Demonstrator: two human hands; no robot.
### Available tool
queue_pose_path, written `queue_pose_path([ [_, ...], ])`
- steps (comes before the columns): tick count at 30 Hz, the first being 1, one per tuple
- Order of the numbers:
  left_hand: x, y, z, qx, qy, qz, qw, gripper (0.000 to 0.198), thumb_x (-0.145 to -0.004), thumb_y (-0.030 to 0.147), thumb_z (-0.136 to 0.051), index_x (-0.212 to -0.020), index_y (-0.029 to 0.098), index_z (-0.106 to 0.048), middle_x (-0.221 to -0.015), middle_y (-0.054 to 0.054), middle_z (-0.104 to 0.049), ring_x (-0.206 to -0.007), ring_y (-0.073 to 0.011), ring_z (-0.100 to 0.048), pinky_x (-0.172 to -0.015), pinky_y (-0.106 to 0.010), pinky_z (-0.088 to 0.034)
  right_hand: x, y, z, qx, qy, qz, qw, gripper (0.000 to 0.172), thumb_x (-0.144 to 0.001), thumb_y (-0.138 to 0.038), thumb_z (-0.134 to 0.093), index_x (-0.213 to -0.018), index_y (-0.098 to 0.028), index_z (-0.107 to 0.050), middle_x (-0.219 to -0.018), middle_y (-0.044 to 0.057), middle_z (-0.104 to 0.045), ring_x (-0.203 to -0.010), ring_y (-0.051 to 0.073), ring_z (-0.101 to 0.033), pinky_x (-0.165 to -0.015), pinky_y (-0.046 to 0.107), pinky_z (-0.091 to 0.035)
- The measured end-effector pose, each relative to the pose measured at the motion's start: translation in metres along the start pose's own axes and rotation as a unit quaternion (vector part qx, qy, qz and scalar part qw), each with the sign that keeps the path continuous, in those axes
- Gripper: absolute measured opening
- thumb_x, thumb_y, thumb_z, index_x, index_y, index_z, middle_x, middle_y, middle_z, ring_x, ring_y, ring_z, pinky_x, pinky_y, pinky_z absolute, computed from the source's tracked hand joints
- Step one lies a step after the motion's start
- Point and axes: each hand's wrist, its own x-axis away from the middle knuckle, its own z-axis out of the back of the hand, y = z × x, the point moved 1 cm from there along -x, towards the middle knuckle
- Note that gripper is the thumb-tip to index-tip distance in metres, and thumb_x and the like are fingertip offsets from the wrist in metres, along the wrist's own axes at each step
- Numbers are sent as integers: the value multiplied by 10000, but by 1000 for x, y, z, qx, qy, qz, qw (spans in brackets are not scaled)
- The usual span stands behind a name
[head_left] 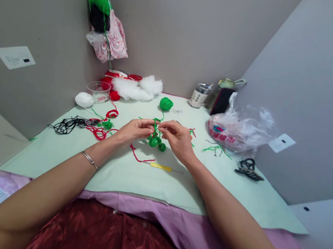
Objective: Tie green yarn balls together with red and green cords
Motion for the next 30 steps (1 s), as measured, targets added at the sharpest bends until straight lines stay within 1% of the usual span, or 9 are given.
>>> queue_pose_path([
  [7, 0, 0, 0, 3, 5, -4, 1000, 492, -711, 301, -766, -1180, 172, -693, -877, -42, -665, -752, -133, -589, -735, -265, -455, 0, 1, 1, 13, 1, 5, 1000, 102, -819, -294, -654, -830, -202, -696, -872, 35, -660, -648, 129, -585, -615, 279, -504],
  [19, 0, 1, 0, 3, 2, -2, 1000, 472, -709, 282, -764, -1167, 185, -699, -861, -27, -650, -742, -121, -578, -733, -260, -437, -1, 1, 2, 33, -6, 14, 999, 101, -830, -289, -639, -839, -209, -699, -874, 37, -658, -688, 140, -585, -639, 277, -503],
  [26, 1, 4, -2, 0, 16, -1, 1000, 485, -681, 263, -765, -1156, 177, -707, -829, -24, -654, -731, -129, -590, -747, -276, -441, -1, 2, 2, 61, -6, 36, 997, 88, -830, -255, -629, -835, -212, -705, -856, 39, -658, -719, 154, -589, -639, 284, -494],
  [30, 2, 7, -4, 15, 17, 7, 1000, 515, -652, 256, -785, -1156, 183, -709, -813, -12, -645, -730, -126, -598, -773, -285, -459, -1, 1, 2, 65, -3, 43, 997, 77, -829, -237, -633, -828, -208, -704, -848, 38, -658, -715, 152, -586, -640, 286, -488],
])
